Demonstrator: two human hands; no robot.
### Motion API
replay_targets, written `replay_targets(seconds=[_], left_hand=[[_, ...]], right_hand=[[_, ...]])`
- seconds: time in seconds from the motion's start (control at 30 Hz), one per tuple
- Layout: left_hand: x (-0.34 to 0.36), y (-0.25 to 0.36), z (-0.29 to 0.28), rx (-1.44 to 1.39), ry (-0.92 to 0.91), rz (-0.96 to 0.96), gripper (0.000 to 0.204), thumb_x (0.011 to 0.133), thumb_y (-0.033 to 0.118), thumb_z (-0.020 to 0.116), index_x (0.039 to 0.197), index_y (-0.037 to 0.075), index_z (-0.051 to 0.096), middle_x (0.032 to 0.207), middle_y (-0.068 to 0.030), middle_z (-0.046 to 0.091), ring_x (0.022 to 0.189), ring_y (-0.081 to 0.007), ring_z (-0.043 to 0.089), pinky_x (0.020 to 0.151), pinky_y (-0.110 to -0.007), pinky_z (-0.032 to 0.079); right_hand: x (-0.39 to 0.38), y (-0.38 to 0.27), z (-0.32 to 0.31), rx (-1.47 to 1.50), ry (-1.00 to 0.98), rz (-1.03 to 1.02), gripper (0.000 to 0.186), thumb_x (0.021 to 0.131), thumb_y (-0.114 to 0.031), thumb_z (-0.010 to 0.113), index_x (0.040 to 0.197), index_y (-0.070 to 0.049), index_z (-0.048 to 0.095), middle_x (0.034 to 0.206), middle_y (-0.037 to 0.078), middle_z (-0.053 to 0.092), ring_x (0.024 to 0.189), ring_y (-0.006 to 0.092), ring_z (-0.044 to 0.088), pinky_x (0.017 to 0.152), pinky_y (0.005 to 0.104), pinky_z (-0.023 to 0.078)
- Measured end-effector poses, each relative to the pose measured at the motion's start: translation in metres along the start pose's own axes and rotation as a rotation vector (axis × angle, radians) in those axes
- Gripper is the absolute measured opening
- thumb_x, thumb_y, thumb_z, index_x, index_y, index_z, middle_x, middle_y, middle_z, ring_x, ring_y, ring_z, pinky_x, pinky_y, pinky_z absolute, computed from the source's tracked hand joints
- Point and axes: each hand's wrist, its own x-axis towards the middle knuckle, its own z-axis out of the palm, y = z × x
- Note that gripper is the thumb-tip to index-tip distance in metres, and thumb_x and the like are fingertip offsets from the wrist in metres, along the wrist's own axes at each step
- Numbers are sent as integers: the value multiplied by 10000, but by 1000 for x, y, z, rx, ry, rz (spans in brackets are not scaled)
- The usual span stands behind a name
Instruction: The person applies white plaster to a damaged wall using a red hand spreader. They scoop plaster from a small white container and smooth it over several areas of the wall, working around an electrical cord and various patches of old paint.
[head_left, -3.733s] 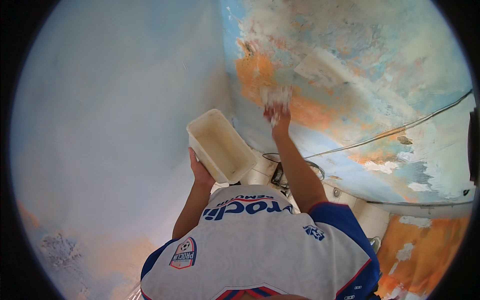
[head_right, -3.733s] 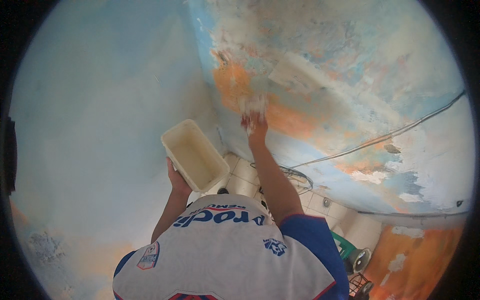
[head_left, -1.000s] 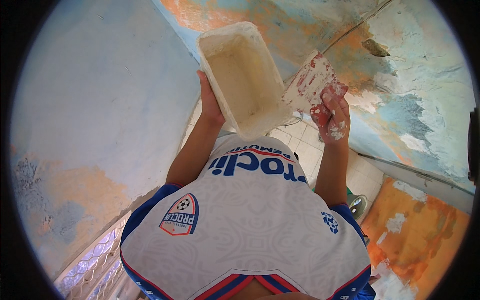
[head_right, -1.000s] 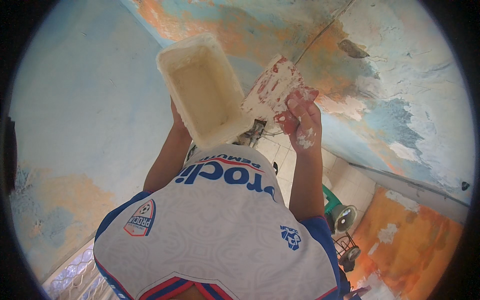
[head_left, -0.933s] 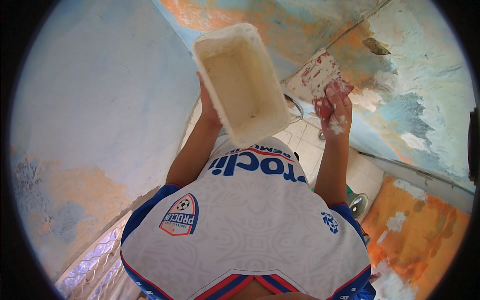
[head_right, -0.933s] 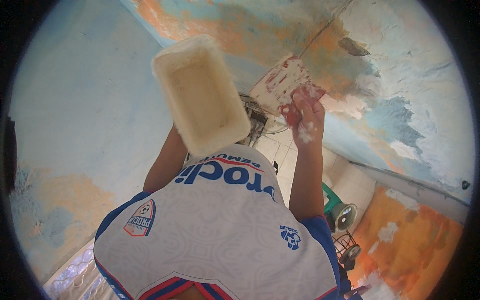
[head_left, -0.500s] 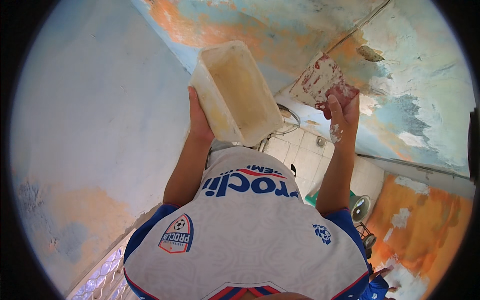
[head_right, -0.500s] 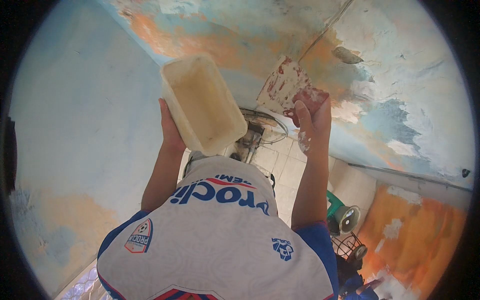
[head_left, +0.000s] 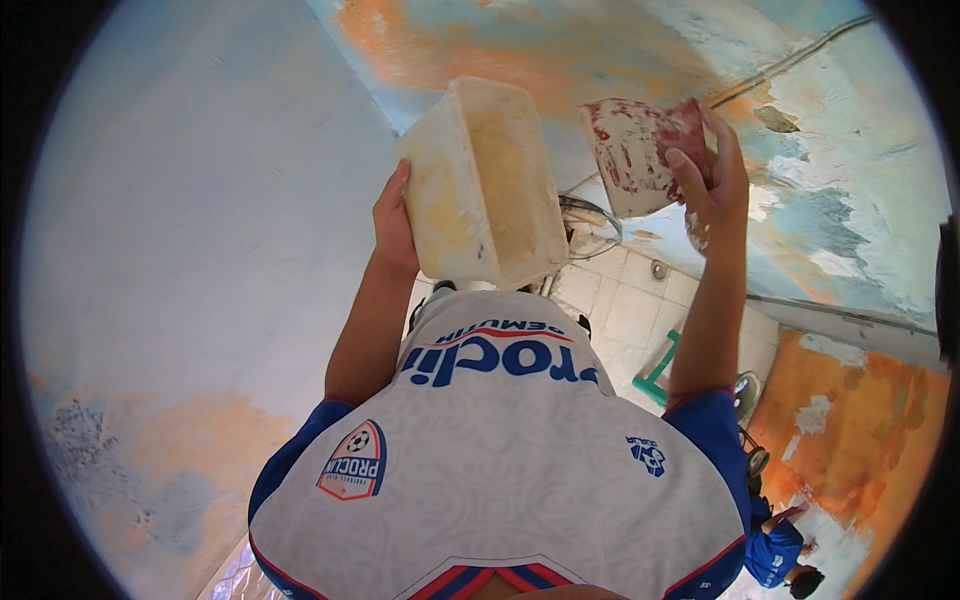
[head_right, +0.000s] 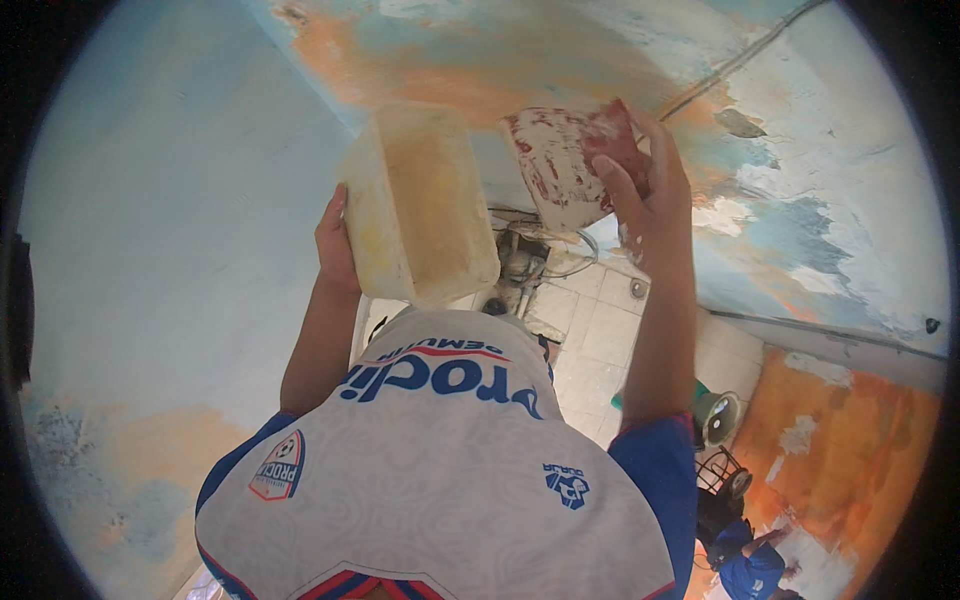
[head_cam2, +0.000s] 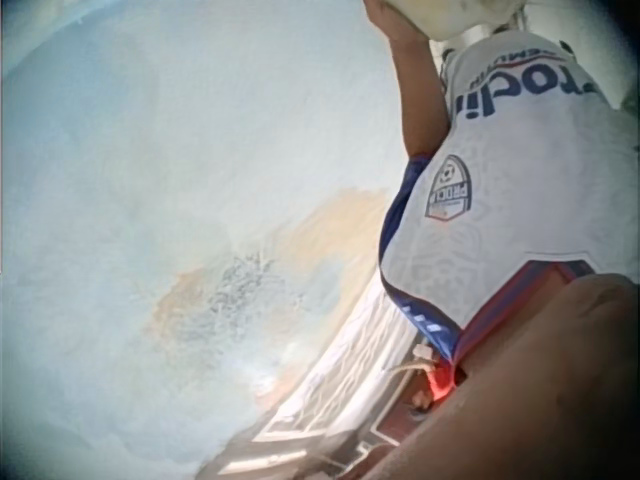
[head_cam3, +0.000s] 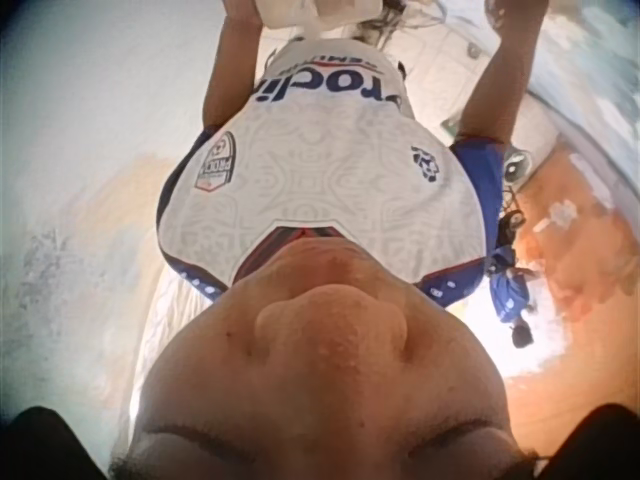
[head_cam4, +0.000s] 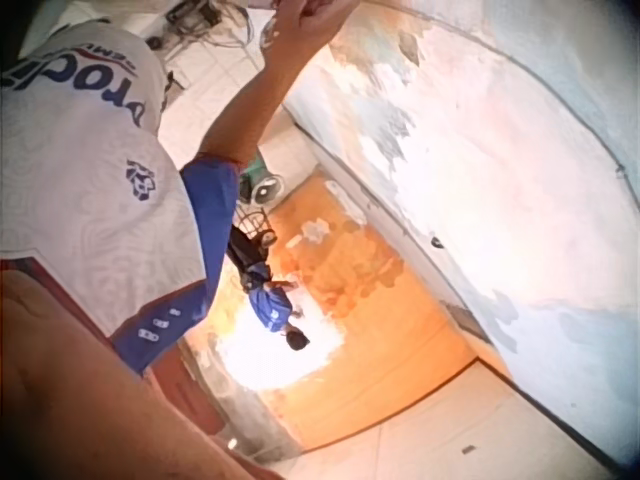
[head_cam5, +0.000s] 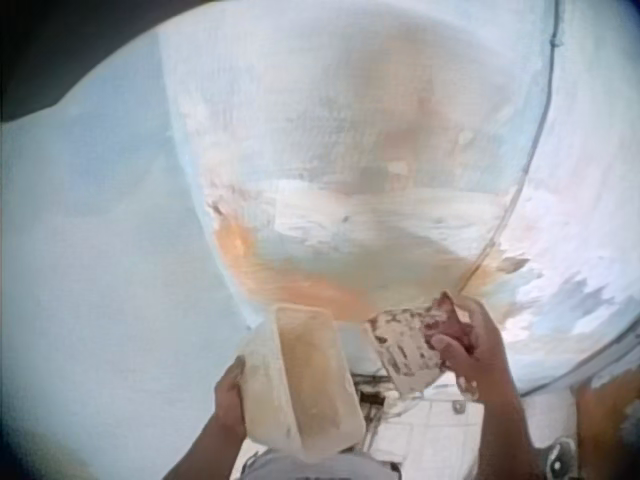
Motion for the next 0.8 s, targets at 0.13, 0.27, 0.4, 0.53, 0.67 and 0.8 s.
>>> replay_targets(seconds=[0.13, 0.27, 0.4, 0.53, 0.67, 0.8], left_hand=[[-8, 39, -6, 47, -54, -15, 572, 1063, 429, 369, 1449, 14, 446, 1366, -156, 589, 1221, -285, 605, 1033, -418, 505], [-5, 67, -14, 41, -142, -83, 517, 1070, 394, 390, 1431, 33, 471, 1349, -133, 603, 1185, -260, 628, 1013, -413, 522], [-10, 91, -18, 89, -157, -137, 545, 1067, 415, 393, 1431, 17, 469, 1350, -148, 602, 1197, -267, 622, 1018, -405, 515], [-15, 102, -22, 253, -110, -130, 586, 1063, 443, 391, 1432, -6, 465, 1377, -168, 584, 1235, -283, 600, 1031, -396, 500], [-16, 115, -29, 308, -107, -119, 585, 1065, 444, 383, 1437, -1, 458, 1375, -168, 585, 1241, -285, 599, 1027, -404, 508], [-13, 126, -45, 114, -289, -164, 575, 1070, 434, 365, 1448, 8, 439, 1371, -170, 584, 1231, -290, 609, 1020, -421, 523]], right_hand=[[32, -33, 32, -121, -279, -38, 476, 972, -28, 615, 1433, -44, 495, 1198, 142, 677, 1060, 175, 678, 892, 290, 541], [55, -43, 62, -265, -413, -32, 450, 950, -32, 636, 1395, -39, 564, 1143, 132, 712, 1002, 171, 697, 842, 312, 558], [52, -59, 96, -492, -522, -6, 464, 917, -20, 638, 1378, -54, 597, 1081, 131, 736, 957, 176, 707, 801, 323, 560], [39, -62, 115, -470, -598, 69, 462, 902, 5, 625, 1358, -67, 621, 1070, 122, 742, 914, 166, 698, 811, 315, 549], [22, -58, 135, -506, -731, 75, 493, 891, 10, 647, 1375, -83, 620, 1044, 101, 748, 859, 132, 682, 811, 293, 543], [9, -56, 152, -491, -760, 126, 487, 882, 8, 652, 1360, -83, 635, 1029, 87, 750, 838, 137, 680, 805, 296, 535]])
